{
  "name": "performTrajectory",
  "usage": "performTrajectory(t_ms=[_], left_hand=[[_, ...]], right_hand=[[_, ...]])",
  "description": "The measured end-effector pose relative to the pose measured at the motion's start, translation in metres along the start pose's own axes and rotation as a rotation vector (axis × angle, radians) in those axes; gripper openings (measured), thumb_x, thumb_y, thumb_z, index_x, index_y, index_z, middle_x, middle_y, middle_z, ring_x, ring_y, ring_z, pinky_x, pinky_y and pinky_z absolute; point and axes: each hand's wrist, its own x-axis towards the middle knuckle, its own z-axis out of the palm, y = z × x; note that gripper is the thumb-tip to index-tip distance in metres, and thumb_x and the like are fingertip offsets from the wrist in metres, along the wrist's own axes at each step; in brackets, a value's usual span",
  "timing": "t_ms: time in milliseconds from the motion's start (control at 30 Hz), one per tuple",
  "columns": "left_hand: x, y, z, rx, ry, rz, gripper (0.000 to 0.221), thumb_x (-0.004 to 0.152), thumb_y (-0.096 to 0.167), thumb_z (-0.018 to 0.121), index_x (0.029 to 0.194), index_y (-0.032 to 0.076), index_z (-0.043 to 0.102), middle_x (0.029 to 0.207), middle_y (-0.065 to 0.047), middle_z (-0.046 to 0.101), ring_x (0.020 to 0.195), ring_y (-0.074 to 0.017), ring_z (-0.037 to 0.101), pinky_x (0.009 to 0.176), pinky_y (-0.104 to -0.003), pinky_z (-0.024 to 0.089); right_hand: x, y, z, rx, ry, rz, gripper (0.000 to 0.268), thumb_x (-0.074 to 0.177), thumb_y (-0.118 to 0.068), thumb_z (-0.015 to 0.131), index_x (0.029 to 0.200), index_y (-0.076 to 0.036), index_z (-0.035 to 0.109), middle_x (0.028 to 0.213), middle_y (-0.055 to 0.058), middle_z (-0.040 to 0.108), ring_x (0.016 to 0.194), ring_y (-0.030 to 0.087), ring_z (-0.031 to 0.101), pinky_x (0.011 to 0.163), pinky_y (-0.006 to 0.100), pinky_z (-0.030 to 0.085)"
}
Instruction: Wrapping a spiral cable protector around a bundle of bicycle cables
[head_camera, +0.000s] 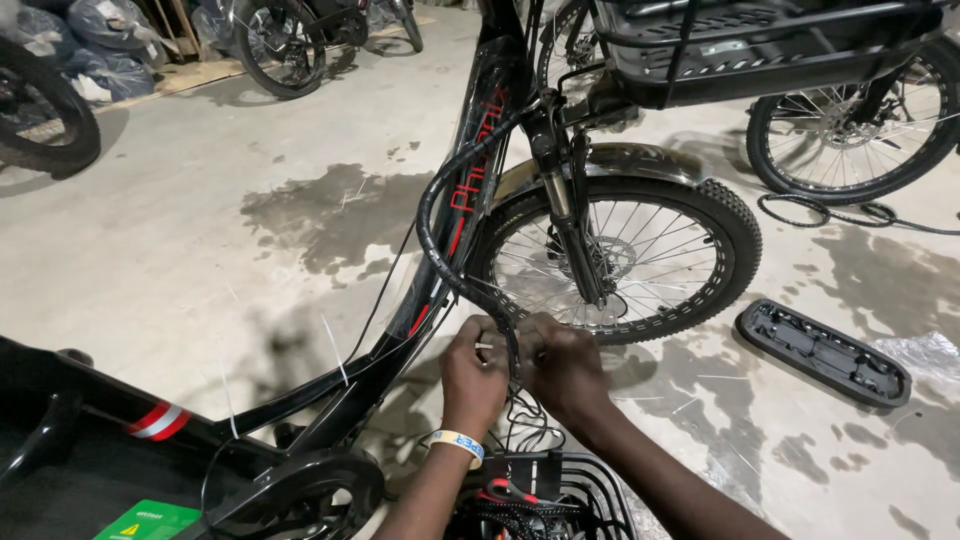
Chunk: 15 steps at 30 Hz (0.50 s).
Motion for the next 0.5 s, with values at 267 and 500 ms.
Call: performTrajectory(t_ms=[267, 500], left_hand=[[-0.007, 0.021, -0.014, 0.101, -0.032, 0.126, 0.018, 0.080, 0.010, 0.057, 0.089, 0.006, 0.072, 0.080, -0.014, 0.065, 0.077, -0.0338, 0.069, 0.065, -0.040, 0.056], [-0.003, 0.012, -0.011, 0.162, -0.080, 0.143, 0.021, 0.083, 0.011, 0.053, 0.092, 0.003, 0.071, 0.082, -0.018, 0.066, 0.084, -0.0386, 0.067, 0.072, -0.045, 0.054]], right_hand=[[-0.009, -0.009, -0.014, 0.274, -0.044, 0.002, 0.025, 0.080, -0.027, 0.060, 0.058, -0.017, 0.063, 0.063, 0.002, 0.071, 0.074, 0.023, 0.071, 0.070, 0.030, 0.053], [0.006, -0.056, -0.059, 0.448, 0.043, 0.122, 0.013, 0.076, -0.013, 0.058, 0.064, -0.013, 0.063, 0.060, 0.007, 0.067, 0.066, 0.027, 0.068, 0.063, 0.032, 0.053]])
